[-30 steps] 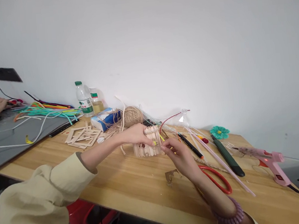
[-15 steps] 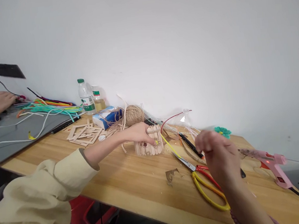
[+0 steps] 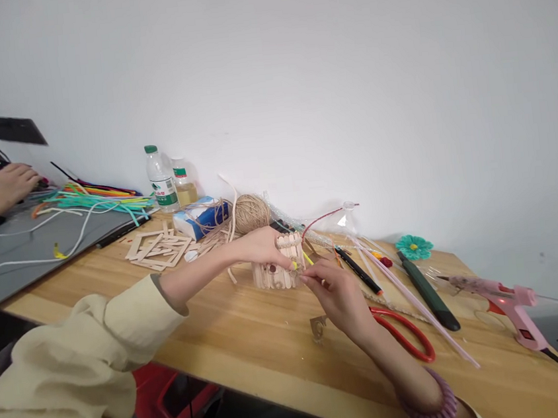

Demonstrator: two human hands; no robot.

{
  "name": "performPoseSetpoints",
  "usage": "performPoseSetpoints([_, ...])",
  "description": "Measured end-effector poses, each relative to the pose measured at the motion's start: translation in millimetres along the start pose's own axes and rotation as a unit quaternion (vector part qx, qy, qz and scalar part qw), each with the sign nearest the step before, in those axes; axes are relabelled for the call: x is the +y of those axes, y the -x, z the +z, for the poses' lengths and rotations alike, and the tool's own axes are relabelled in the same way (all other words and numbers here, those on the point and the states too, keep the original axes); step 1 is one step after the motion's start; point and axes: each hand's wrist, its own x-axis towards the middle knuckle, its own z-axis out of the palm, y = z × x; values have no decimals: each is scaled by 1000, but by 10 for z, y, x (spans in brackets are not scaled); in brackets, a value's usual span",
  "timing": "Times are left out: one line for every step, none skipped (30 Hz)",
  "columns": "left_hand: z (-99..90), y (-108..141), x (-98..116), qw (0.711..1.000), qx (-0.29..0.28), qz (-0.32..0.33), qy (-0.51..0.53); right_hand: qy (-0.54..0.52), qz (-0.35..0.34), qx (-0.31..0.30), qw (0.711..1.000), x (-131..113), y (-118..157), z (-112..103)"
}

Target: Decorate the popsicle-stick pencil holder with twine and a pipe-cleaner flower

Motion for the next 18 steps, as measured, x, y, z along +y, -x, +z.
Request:
performPoseSetpoints([1, 1, 13, 1000, -1, -1, -1, 1, -8, -4, 1000, -14, 18, -12])
performPoseSetpoints([3, 2, 26, 1000, -1, -1, -3, 0, -15, -7, 1000, -28, 38, -25])
performPoseSetpoints([6, 1, 38, 1000, 0, 0, -5, -2, -21, -11, 1000, -43, 57, -38])
performPoseSetpoints([8, -1, 47, 1000, 3, 1, -8, -5, -25, -15, 1000, -57, 74, -51])
performPoseSetpoints([11, -4, 55, 1000, 7, 2, -11, -10, -27, -18, 999, -69, 89, -63])
performPoseSetpoints([12, -7, 60, 1000, 10, 4, -14, -16, -26, -21, 999, -77, 100, -73])
performPoseSetpoints([12, -10, 64, 1000, 12, 5, -16, -22, -21, -22, 999, -79, 108, -80])
performPoseSetpoints([10, -12, 66, 1000, 12, 7, -17, -29, -11, -21, 999, -74, 111, -82])
performPoseSetpoints([6, -13, 66, 1000, 9, 9, -17, -37, 4, -20, 999, -60, 109, -80])
performPoseSetpoints([-1, -13, 65, 1000, 3, 11, -15, -46, 23, -20, 998, -38, 104, -72])
performPoseSetpoints([-11, -13, 62, 1000, -5, 14, -12, -58, 45, -20, 997, -10, 95, -59])
performPoseSetpoints([-22, -14, 57, 1000, -14, 19, -7, -73, 67, -22, 995, 23, 83, -43])
performPoseSetpoints([-33, -16, 50, 999, -23, 25, -3, -90, 89, -25, 992, 57, 69, -25])
performPoseSetpoints([-44, -20, 42, 999, -29, 32, 1, -109, 109, -28, 988, 90, 53, -7])
performPoseSetpoints([-52, -27, 33, 999, -30, 39, 1, -129, 127, -28, 983, 119, 35, 10])
performPoseSetpoints([-56, -37, 26, 999, -27, 46, -1, -147, 144, -27, 978, 142, 18, 25])
performPoseSetpoints([-57, -48, 20, 998, -21, 53, -7, -164, 160, -23, 973, 160, 2, 37])
performPoseSetpoints([-55, -59, 18, 998, -13, 58, -16, -178, 174, -16, 968, 173, -14, 45])
